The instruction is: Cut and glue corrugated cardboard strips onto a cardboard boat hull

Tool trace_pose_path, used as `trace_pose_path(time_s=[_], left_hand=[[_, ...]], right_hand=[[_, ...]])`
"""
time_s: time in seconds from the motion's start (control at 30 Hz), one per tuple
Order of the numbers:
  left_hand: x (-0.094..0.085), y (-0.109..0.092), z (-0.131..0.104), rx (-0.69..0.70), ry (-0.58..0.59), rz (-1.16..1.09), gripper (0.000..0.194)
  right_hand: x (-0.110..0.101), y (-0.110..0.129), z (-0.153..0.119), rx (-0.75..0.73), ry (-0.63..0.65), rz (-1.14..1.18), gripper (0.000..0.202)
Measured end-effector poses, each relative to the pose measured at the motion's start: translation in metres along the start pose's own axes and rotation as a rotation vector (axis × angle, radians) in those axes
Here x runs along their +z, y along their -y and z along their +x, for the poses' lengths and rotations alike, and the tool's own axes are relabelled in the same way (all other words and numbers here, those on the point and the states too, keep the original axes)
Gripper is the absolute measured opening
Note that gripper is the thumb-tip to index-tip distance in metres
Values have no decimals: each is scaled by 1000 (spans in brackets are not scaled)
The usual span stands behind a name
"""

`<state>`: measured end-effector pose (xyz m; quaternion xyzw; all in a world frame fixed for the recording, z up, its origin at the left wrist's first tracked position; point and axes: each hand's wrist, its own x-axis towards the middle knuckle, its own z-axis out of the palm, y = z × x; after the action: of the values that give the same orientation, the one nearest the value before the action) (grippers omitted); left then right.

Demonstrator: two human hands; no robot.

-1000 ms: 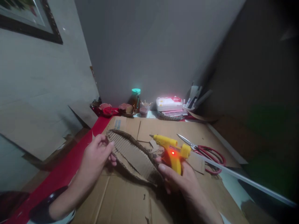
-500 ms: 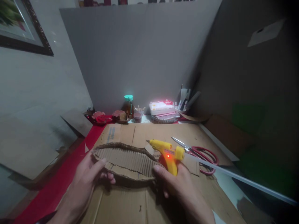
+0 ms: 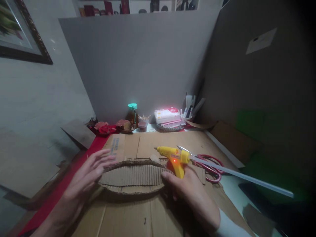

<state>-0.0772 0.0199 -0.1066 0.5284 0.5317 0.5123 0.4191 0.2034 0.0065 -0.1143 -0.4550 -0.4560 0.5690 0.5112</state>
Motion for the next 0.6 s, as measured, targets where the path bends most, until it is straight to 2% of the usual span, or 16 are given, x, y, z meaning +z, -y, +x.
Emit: trace_pose_path(time_s=[0.03,0.1,0.17,0.23,0.37,0.5,0.6], left_hand=[[-6,-1,5,-8,21,-7,48],[-13,-8,9,-26,173,78,47],[-10,-19,8,-37,332,217,44],[1,-33,4,-42,482,366,43],[31,-50,1,-48,657,578,47],[52,-49,-1,-184,876,395,40],[63,-42,-9,-279,855,220,33]], right_hand=[[0,2,-1,-11,-6,-18,16],[0,5,-2,-55,-13,-82,15],[1,9,-3,-135,47,-141,13],[1,11,-3,-210,128,-195,18],[-1,13,-4,-224,208,-216,16],[-1,16,-6,-224,308,-210,22],[1,19,-9,-202,336,-185,22]])
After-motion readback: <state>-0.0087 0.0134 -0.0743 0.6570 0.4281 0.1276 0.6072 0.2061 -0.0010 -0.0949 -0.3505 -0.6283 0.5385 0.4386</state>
